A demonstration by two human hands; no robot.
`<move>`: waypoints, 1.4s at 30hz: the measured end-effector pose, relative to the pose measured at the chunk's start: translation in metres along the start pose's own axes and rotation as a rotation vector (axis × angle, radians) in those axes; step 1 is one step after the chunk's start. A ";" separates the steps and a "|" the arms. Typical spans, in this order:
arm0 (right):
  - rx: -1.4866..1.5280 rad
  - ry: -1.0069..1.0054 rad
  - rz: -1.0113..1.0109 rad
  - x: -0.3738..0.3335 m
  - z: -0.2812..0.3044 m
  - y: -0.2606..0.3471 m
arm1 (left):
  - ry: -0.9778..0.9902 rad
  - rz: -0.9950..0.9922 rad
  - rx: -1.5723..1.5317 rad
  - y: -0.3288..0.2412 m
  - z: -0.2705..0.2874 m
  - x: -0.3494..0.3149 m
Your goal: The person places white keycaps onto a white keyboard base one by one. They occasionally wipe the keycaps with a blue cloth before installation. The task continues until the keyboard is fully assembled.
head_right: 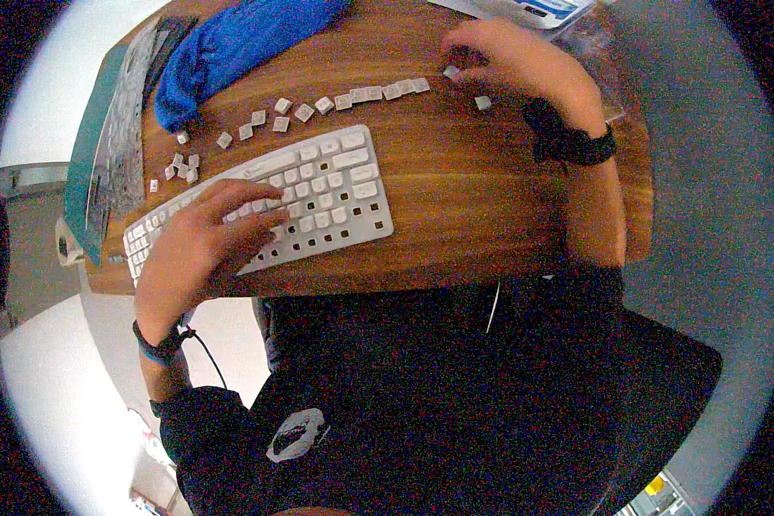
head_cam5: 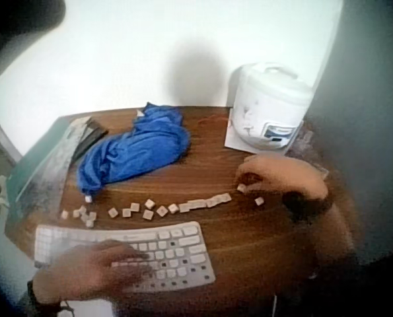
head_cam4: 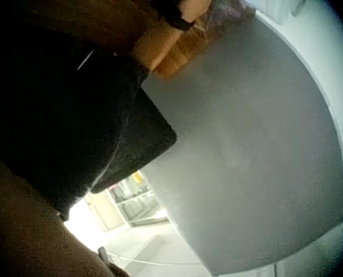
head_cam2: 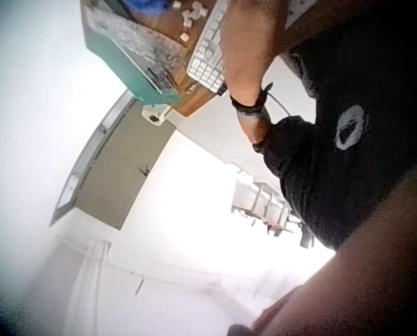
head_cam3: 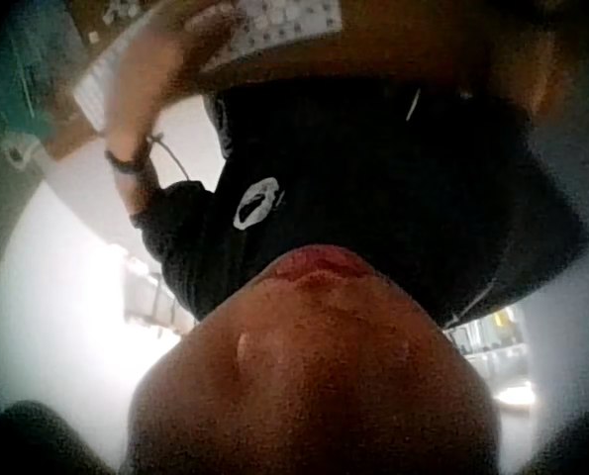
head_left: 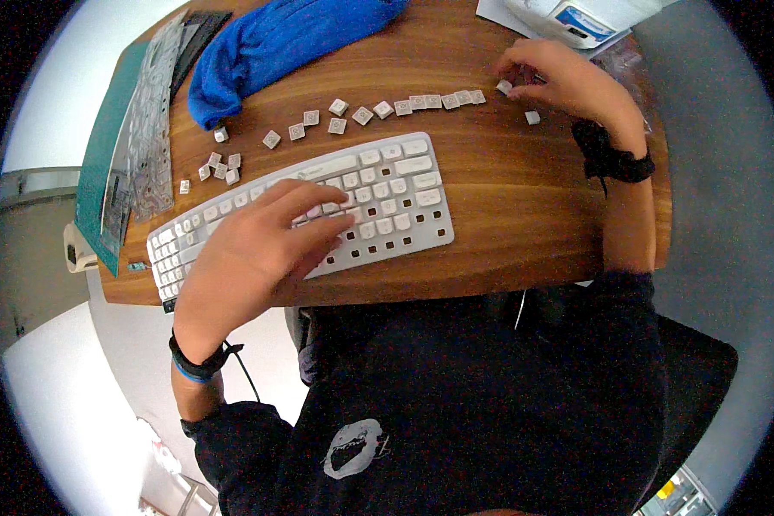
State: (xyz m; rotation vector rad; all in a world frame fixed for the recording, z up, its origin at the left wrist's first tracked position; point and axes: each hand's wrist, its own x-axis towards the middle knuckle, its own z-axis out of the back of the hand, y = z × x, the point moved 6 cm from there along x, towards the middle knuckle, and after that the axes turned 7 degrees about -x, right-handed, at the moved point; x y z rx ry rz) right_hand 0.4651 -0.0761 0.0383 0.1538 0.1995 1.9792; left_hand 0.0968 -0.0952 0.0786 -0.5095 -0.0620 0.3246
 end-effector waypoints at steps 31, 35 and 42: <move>0.092 0.305 -0.203 -0.017 -0.010 0.008 | -0.308 0.139 0.106 0.065 0.029 0.000; 0.092 0.309 -0.208 -0.015 -0.012 0.005 | -0.282 0.099 0.115 0.084 0.024 0.016; 0.041 0.308 -0.177 -0.019 -0.020 -0.006 | -0.247 0.037 0.121 0.102 0.012 0.061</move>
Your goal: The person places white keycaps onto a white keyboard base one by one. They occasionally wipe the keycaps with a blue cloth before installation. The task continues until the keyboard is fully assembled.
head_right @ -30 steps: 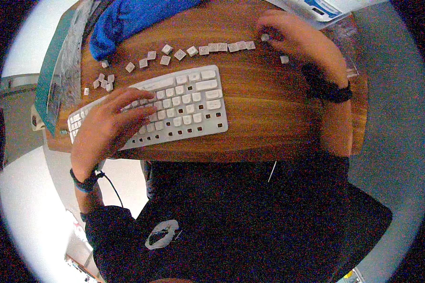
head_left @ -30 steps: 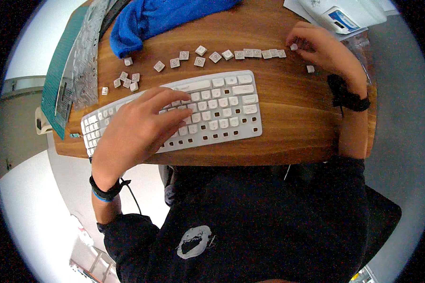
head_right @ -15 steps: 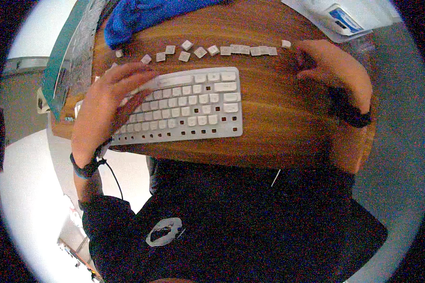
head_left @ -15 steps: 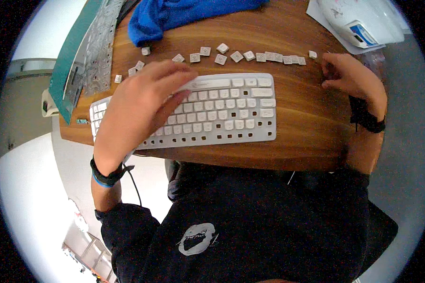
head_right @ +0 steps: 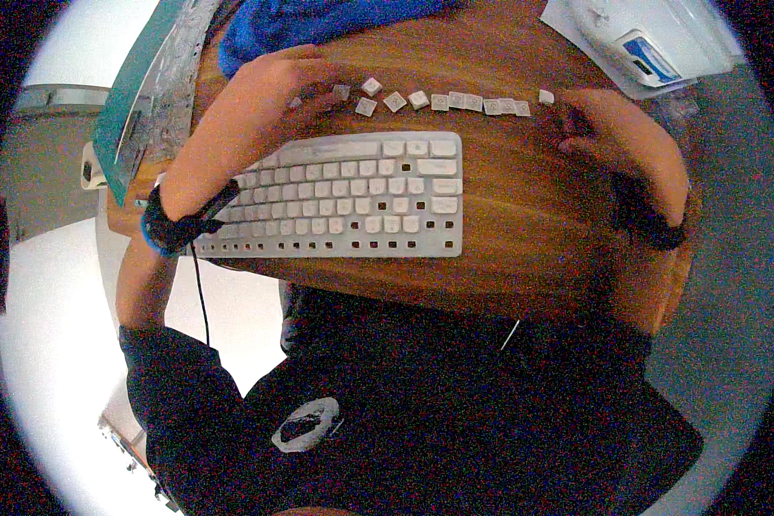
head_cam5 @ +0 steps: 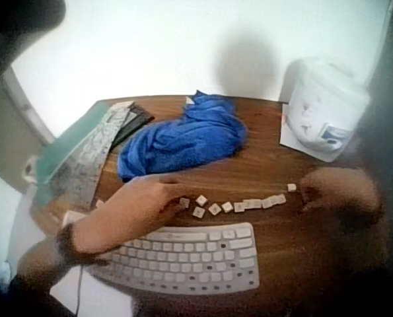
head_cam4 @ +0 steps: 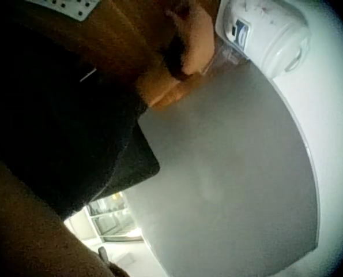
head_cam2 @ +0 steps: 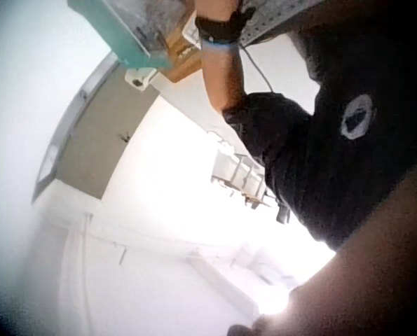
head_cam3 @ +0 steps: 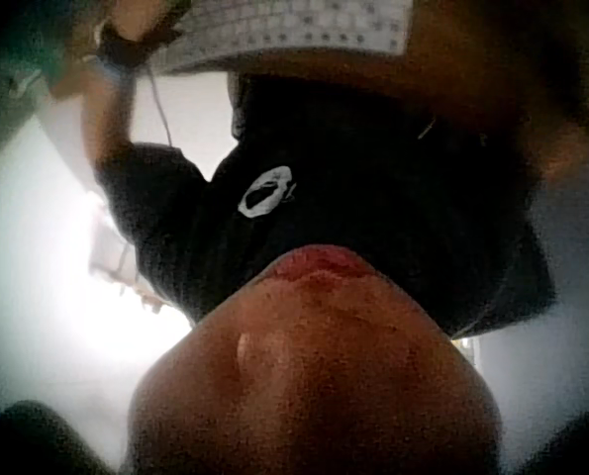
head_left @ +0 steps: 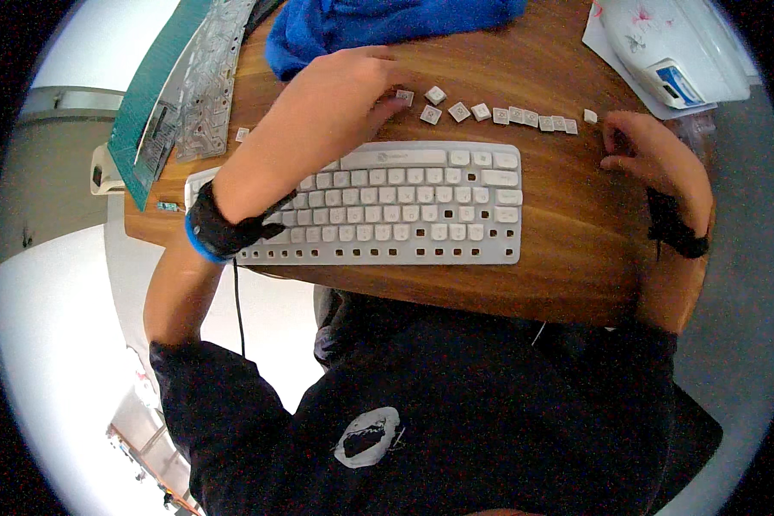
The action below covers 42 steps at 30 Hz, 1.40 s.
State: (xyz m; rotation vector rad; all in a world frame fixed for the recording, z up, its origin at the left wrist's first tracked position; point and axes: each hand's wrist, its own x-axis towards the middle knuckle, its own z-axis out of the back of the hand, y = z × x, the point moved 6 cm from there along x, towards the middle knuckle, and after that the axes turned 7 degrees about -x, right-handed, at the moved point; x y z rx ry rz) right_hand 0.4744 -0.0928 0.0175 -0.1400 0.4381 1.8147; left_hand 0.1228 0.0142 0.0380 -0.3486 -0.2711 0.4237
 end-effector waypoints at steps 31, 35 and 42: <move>0.054 -0.147 -0.066 -0.001 0.002 0.004 | -0.044 0.044 -0.041 0.016 0.016 -0.040; 0.075 -0.100 -0.148 -0.008 -0.005 -0.013 | 0.063 0.159 -0.065 0.022 0.001 -0.023; 0.029 0.005 -0.180 -0.001 -0.002 -0.011 | 0.036 0.053 -0.194 0.011 0.021 -0.016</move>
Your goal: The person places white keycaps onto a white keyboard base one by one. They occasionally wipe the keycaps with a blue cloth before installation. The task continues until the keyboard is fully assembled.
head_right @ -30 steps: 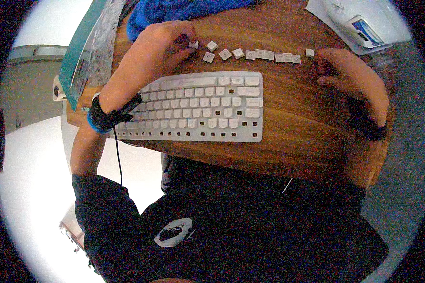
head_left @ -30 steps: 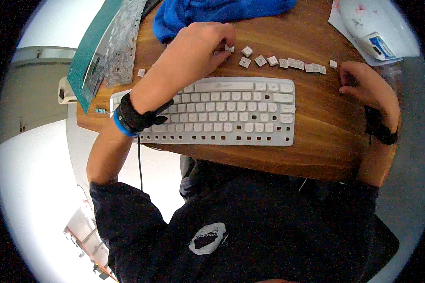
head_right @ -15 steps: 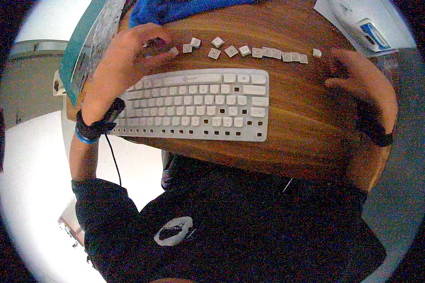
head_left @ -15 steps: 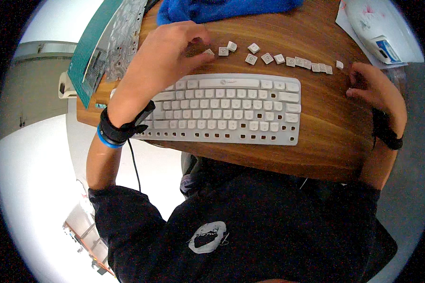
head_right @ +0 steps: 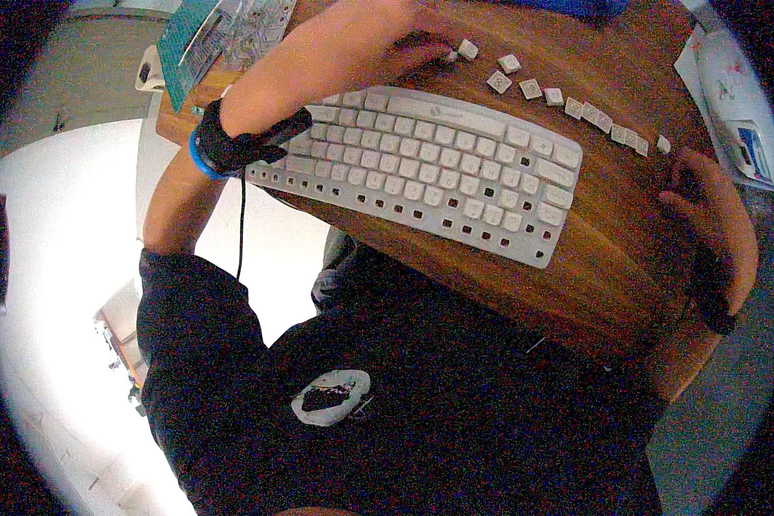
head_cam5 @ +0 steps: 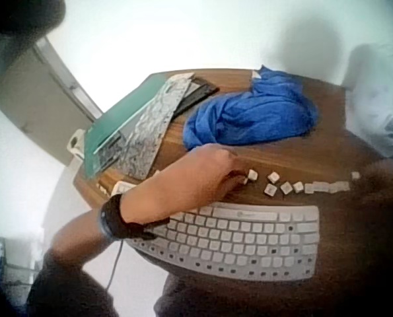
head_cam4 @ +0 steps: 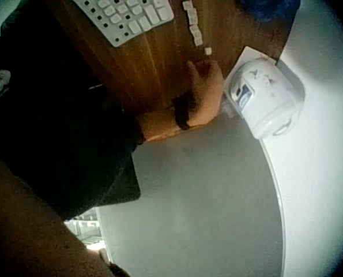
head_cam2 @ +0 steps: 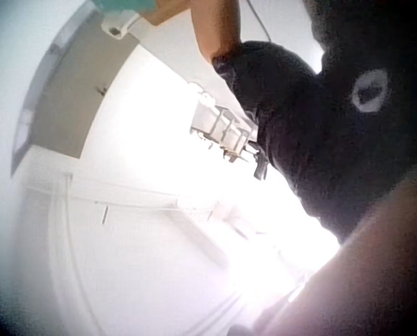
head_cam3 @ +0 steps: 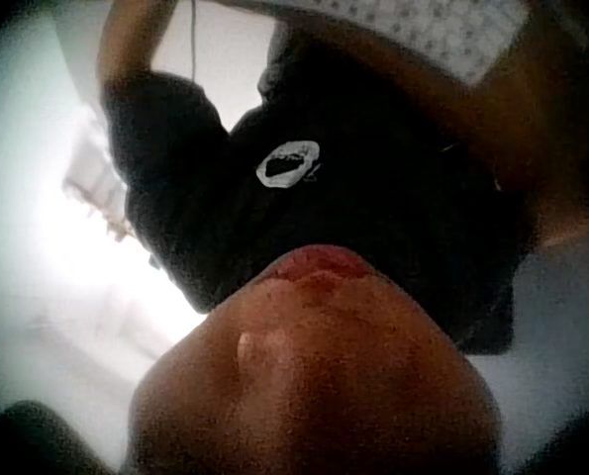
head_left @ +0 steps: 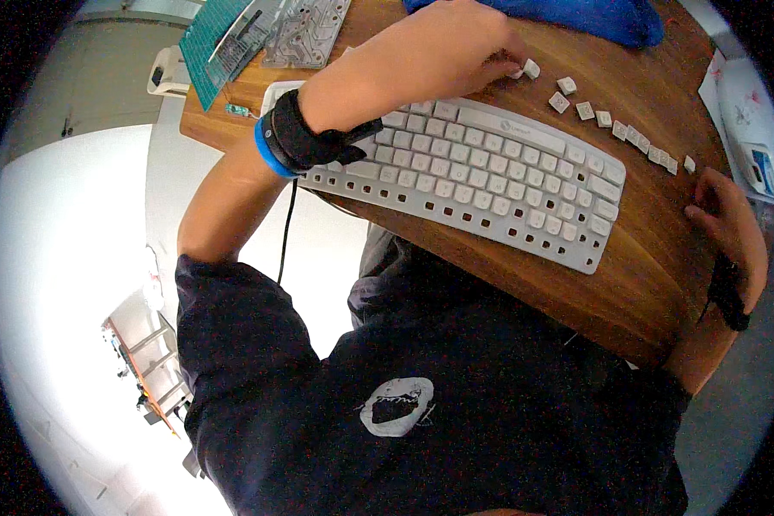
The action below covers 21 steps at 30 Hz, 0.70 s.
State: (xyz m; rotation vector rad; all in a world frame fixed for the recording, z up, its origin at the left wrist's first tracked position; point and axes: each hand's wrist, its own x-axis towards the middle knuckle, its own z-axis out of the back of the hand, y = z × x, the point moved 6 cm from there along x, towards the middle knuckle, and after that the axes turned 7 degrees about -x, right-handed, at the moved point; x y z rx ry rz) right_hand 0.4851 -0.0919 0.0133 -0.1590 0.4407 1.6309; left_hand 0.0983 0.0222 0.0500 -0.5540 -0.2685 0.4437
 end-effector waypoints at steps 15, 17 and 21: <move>0.088 -0.069 0.026 -0.010 -0.003 -0.004 | 0.030 0.076 0.036 -0.011 0.026 -0.015; 0.079 -0.110 0.032 -0.015 -0.004 -0.006 | 0.035 0.087 0.015 -0.011 0.028 -0.019; 0.010 -0.131 0.107 -0.010 -0.007 -0.018 | -0.053 -0.068 0.190 0.023 0.008 -0.038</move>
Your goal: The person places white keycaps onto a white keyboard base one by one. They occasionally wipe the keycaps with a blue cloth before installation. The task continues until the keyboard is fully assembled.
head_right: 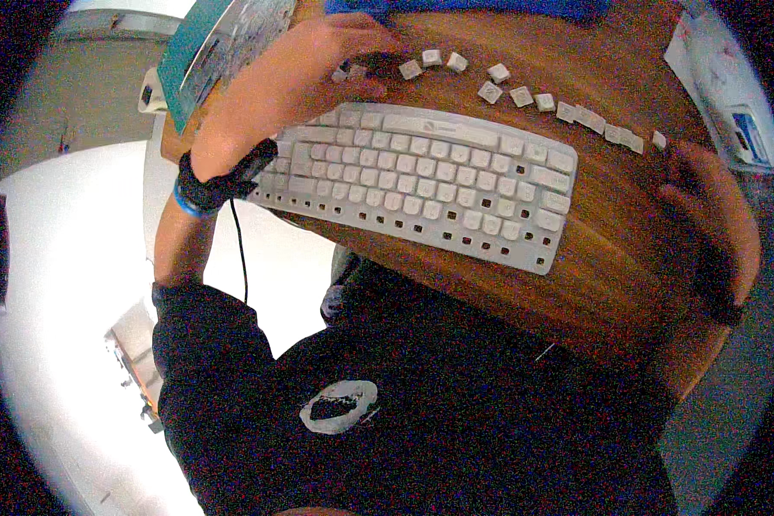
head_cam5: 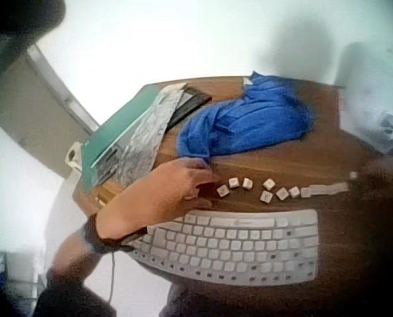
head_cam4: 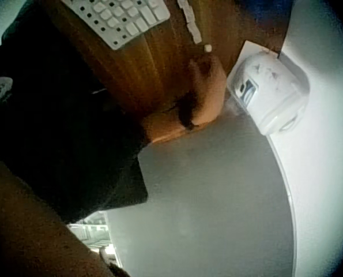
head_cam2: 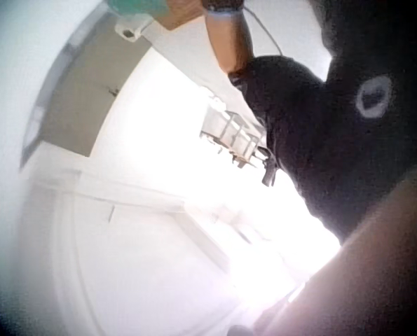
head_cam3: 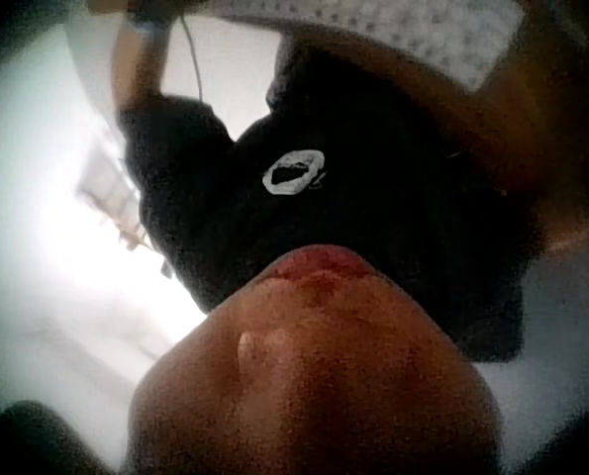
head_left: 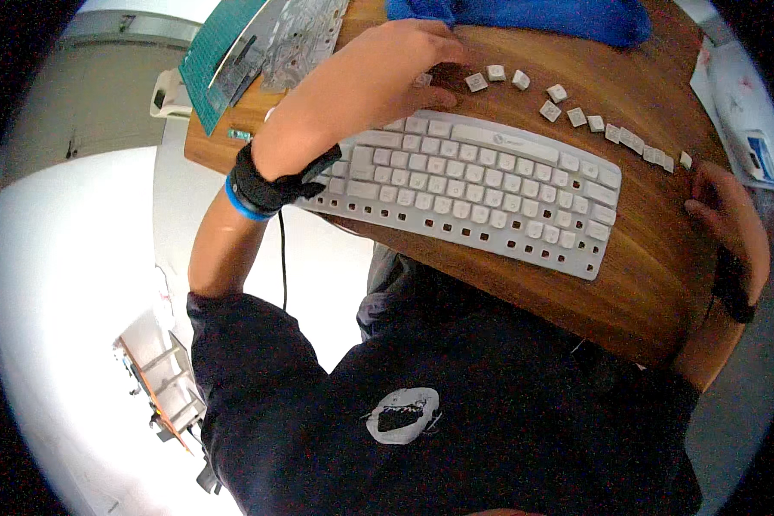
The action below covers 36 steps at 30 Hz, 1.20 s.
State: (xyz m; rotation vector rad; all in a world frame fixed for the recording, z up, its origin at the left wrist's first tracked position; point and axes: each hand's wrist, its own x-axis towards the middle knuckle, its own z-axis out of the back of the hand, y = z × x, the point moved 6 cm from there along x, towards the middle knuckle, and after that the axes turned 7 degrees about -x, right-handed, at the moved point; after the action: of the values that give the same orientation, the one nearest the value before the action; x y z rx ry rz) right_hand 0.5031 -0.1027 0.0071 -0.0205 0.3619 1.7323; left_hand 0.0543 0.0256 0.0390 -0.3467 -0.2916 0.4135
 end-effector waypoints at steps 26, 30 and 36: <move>-0.040 0.045 -0.071 0.002 -0.010 -0.015 | 0.067 0.157 -0.045 0.004 0.017 -0.021; -0.114 0.202 -0.135 0.007 -0.010 -0.025 | 0.034 0.091 0.030 0.003 0.012 -0.024; -0.057 0.092 -0.093 0.006 -0.011 -0.019 | -0.008 0.105 0.005 0.009 0.003 -0.020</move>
State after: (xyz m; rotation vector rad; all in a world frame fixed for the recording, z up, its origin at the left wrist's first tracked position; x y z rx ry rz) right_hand 0.5184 -0.0972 -0.0091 -0.1569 0.3735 1.6524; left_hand 0.0325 0.0248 0.0341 -0.3562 -0.2811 0.5193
